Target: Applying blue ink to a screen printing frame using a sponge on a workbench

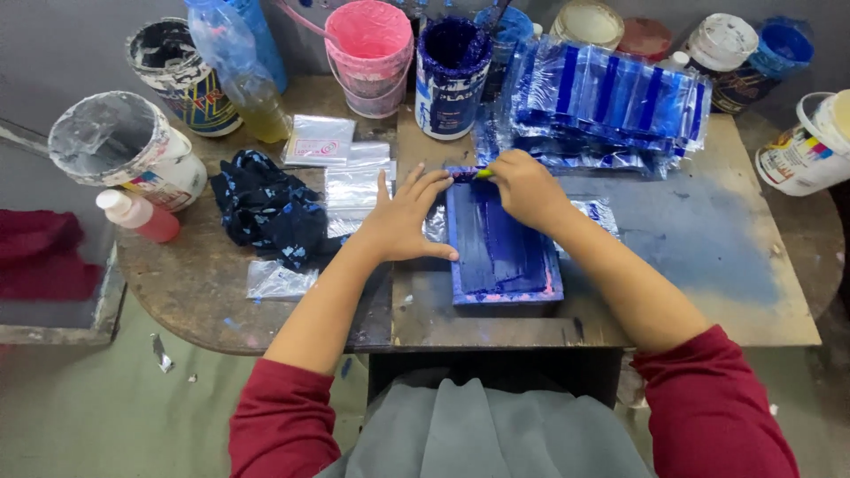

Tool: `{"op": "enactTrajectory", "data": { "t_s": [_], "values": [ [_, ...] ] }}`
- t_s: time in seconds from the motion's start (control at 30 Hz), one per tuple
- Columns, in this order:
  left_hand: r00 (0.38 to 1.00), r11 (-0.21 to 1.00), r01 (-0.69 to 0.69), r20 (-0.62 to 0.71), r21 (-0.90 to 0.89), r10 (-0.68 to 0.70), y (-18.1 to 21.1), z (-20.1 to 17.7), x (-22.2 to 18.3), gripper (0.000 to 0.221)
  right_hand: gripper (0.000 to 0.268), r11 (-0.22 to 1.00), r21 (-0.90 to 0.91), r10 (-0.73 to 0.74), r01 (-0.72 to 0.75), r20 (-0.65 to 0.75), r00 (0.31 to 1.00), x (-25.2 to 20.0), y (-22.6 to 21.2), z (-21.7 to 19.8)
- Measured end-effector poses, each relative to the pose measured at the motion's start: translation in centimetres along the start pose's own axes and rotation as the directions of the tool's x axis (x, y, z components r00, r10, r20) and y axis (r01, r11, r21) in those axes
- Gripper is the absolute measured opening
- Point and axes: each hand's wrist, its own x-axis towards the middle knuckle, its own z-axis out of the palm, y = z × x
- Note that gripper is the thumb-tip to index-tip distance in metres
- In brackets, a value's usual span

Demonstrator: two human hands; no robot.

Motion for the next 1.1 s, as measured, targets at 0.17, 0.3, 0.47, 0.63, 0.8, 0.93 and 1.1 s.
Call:
{"op": "enactTrajectory", "data": {
  "t_s": [0.17, 0.3, 0.47, 0.63, 0.8, 0.93, 1.1],
  "values": [
    [1.0, 1.0, 0.012, -0.004, 0.005, -0.012, 0.3, -0.2, -0.2, 0.118, 0.016, 0.999, 0.019, -0.048, 0.047, 0.037, 0.998, -2.0, -2.0, 0.1],
    [1.0, 1.0, 0.001, -0.018, 0.027, -0.001, 0.2, -0.1, -0.1, 0.116, 0.018, 0.992, 0.093, -0.096, 0.089, 0.081, 0.992, -5.3, -6.6, -3.5],
    [0.999, 0.999, -0.003, -0.034, 0.039, 0.004, 0.3, 0.0, -0.2, 0.114, 0.019, 0.984, 0.172, -0.072, 0.048, 0.136, 0.988, -9.5, -10.4, -5.2],
    [0.999, 0.999, 0.001, -0.049, 0.044, 0.001, 0.4, 0.2, -0.4, 0.113, 0.017, 0.978, 0.202, 0.002, -0.05, 0.235, 0.972, -7.3, -11.1, -7.7],
    [0.998, 0.999, -0.007, -0.059, 0.037, 0.009, 0.0, 0.4, -0.1, 0.115, 0.008, 0.999, 0.035, 0.028, -0.027, -0.03, 0.999, -1.6, -6.3, -5.1],
    [0.998, 0.999, 0.001, -0.069, 0.032, 0.001, 0.1, 0.3, -0.3, 0.113, 0.003, 0.999, -0.014, 0.027, -0.029, -0.114, 0.993, 1.8, -2.9, -0.4],
    [0.998, 1.0, -0.01, -0.067, 0.008, 0.011, -0.1, 0.4, -0.2, 0.115, 0.012, 1.0, 0.004, 0.016, -0.016, -0.08, 0.997, 1.4, -3.1, 0.8]
  ]
}}
